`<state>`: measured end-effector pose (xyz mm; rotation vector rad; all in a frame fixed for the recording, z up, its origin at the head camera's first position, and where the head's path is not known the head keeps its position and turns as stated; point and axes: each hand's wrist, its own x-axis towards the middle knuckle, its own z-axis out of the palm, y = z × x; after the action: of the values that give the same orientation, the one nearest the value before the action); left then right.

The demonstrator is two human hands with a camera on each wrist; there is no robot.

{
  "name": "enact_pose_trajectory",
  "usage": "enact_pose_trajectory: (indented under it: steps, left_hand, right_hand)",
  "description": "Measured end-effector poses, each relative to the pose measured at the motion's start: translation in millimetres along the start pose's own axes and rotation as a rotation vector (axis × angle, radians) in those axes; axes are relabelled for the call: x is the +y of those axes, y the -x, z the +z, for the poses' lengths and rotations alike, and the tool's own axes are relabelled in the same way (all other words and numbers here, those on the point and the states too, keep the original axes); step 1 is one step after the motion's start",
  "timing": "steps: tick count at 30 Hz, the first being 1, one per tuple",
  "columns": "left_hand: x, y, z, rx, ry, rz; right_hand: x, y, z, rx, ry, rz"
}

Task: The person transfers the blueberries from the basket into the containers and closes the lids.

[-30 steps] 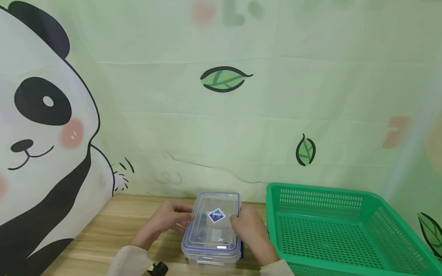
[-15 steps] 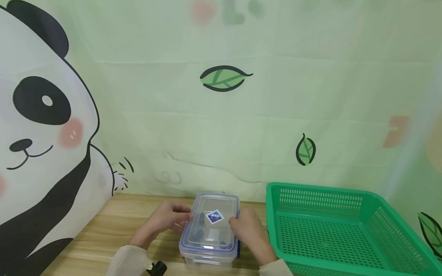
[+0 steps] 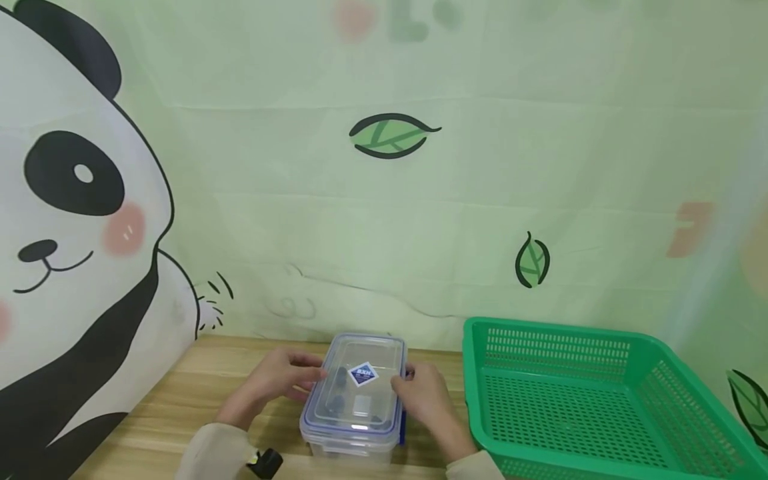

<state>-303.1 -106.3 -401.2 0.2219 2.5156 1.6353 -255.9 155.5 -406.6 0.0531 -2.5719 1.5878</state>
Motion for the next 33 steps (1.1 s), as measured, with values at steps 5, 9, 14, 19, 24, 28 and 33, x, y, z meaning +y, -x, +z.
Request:
enact_pose_trajectory:
  steps: [5, 9, 14, 19, 24, 28, 33]
  left_hand:
    - [-1.4, -1.2, -0.8, 0.008, -0.003, -0.023]
    - [-1.9, -1.5, -2.0, 0.001, -0.004, -0.031]
    - [-3.1, -0.8, -4.2, -0.005, 0.004, -0.018]
    - [-5.4, -0.8, -6.6, -0.02, 0.025, -0.003]
    - [-6.7, -0.5, -8.3, -0.027, 0.028, -0.003]
    - [-7.5, -0.1, -8.0, -0.02, 0.038, -0.004]
    - [-10.1, -0.4, -7.1, -0.01, 0.056, -0.015]
  right_hand:
    - [1.0, -1.6, 0.6, -0.004, -0.016, 0.02]
    - [2.0, -3.1, 1.3, -0.011, -0.021, 0.042]
    - [2.7, -3.8, 1.9, -0.016, -0.062, 0.066]
    - [4.2, -3.7, 4.1, -0.017, -0.098, 0.059]
    - [5.4, -3.7, 6.8, -0.013, -0.112, 0.056]
    - [6.2, -4.0, 7.9, -0.009, -0.103, 0.056]
    - [6.8, -3.2, 8.0, 0.0, -0.104, 0.07]
